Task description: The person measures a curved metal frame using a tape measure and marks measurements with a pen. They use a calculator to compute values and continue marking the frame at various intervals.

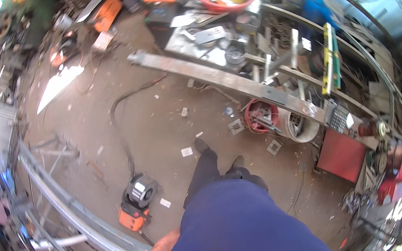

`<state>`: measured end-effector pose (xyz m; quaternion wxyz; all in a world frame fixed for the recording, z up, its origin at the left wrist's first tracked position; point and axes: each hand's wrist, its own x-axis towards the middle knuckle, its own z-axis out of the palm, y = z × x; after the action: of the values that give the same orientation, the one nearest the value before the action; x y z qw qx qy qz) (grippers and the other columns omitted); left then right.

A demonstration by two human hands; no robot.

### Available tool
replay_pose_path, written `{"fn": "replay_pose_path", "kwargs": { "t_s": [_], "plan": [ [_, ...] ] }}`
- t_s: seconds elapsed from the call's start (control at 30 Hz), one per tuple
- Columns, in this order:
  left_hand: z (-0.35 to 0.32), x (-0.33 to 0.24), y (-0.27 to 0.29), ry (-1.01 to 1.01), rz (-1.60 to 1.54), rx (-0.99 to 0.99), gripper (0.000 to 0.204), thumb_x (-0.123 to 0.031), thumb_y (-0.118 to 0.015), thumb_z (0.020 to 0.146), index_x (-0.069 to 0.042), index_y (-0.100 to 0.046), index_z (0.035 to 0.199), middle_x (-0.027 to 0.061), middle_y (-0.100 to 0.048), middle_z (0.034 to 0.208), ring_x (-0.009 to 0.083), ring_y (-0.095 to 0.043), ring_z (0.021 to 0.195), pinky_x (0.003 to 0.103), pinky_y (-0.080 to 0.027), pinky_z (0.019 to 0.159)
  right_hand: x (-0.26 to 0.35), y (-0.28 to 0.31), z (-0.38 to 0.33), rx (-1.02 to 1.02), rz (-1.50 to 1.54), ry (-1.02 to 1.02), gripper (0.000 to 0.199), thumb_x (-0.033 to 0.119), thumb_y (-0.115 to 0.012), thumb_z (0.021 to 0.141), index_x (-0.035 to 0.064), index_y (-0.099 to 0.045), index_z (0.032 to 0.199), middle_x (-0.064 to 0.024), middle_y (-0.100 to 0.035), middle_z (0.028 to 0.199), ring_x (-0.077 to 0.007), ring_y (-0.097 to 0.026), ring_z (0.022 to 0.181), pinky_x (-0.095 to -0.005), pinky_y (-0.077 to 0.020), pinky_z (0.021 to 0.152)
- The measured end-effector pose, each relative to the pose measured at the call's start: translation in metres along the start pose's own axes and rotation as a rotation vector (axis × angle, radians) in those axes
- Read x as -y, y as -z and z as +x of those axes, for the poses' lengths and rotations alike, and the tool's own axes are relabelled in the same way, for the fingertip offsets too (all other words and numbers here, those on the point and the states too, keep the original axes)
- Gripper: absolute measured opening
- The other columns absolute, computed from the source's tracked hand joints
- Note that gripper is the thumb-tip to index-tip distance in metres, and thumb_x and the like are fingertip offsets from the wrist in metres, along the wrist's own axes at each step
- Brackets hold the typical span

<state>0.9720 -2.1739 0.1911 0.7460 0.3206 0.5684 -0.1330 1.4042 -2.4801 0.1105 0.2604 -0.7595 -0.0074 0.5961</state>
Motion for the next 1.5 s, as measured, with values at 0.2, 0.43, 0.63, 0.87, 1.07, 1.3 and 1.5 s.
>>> {"fn": "replay_pose_path", "kwargs": {
  "t_s": [0.2, 0.43, 0.63, 0.87, 1.07, 1.3, 1.5],
  "plan": [
    [-0.007, 0.024, 0.007, 0.000, -0.172, 0.058, 0.022, -0.020, -0.068, 0.101, -0.003, -0.065, 0.113, 0.0024, -0.070, 0.102, 0.0101, -0.063, 0.094, 0.031, -0.052, 0.083, 0.178, 0.035, 0.082, -0.174, -0.341, 0.236, 0.035, 0.018, -0.070, 0.095, 0.0032, -0.063, 0.127, -0.0092, -0.070, 0.106, -0.0218, -0.062, 0.097, -0.0331, -0.0463, 0.088],
    [0.006, 0.029, 0.024, -0.046, -0.375, 0.160, 0.026, -0.020, -0.069, 0.099, -0.002, -0.066, 0.119, 0.0022, -0.071, 0.108, 0.0102, -0.063, 0.099, 0.032, -0.052, 0.087, 0.375, -0.059, 0.148, -0.008, -0.510, 0.450, 0.029, 0.015, -0.070, 0.095, 0.0051, -0.064, 0.122, -0.0065, -0.068, 0.100, -0.0187, -0.060, 0.089, -0.0309, -0.0451, 0.080],
    [0.009, 0.047, 0.025, -0.059, -0.590, 0.298, 0.042, -0.019, -0.071, 0.096, -0.003, -0.066, 0.134, 0.0029, -0.072, 0.120, 0.0116, -0.064, 0.110, 0.034, -0.050, 0.094, 0.415, -0.107, 0.153, 0.200, -0.674, 0.337, 0.024, 0.013, -0.069, 0.095, 0.0067, -0.064, 0.118, -0.0042, -0.066, 0.094, -0.0160, -0.058, 0.082, -0.0290, -0.0441, 0.074],
    [-0.005, 0.012, -0.011, -0.453, -1.280, -0.104, 0.030, -0.008, -0.068, 0.083, -0.008, -0.071, 0.113, -0.0039, -0.066, 0.097, 0.0096, -0.059, 0.088, 0.029, -0.044, 0.074, 0.503, -0.146, 0.171, 0.463, -0.798, 0.145, 0.019, 0.010, -0.068, 0.095, 0.0086, -0.064, 0.113, -0.0016, -0.064, 0.088, -0.0129, -0.056, 0.073, -0.0269, -0.0429, 0.066],
    [0.051, -0.037, 0.015, -0.454, -1.342, -0.216, 0.028, -0.016, -0.069, 0.091, -0.009, -0.072, 0.118, -0.0028, -0.067, 0.098, 0.0101, -0.058, 0.084, 0.026, -0.041, 0.066, 0.625, -0.268, 0.173, 0.834, -0.765, -0.056, 0.015, 0.008, -0.068, 0.095, 0.0102, -0.065, 0.110, 0.0007, -0.062, 0.082, -0.0103, -0.053, 0.066, -0.0250, -0.0419, 0.059],
    [0.026, -0.158, 0.101, -0.314, -0.647, -0.664, 0.039, -0.029, -0.067, 0.098, -0.002, -0.071, 0.127, 0.0083, -0.075, 0.118, 0.0232, -0.071, 0.101, 0.036, -0.056, 0.084, 0.708, -0.442, 0.169, 0.948, -0.839, -0.290, 0.022, -0.003, -0.065, 0.090, 0.0135, -0.063, 0.104, 0.0059, -0.053, 0.070, -0.0063, -0.045, 0.052, -0.0226, -0.0318, 0.045],
    [0.066, -0.196, 0.149, -0.370, -0.512, -0.664, 0.041, -0.023, -0.067, 0.096, -0.003, -0.069, 0.131, 0.0134, -0.075, 0.120, 0.0243, -0.071, 0.104, 0.038, -0.056, 0.092, 0.711, -0.501, 0.231, 1.244, -1.304, -0.172, 0.021, 0.009, -0.071, 0.094, 0.0087, -0.067, 0.115, 0.0013, -0.062, 0.076, -0.0077, -0.054, 0.056, -0.0249, -0.0386, 0.046]
  ]
}}
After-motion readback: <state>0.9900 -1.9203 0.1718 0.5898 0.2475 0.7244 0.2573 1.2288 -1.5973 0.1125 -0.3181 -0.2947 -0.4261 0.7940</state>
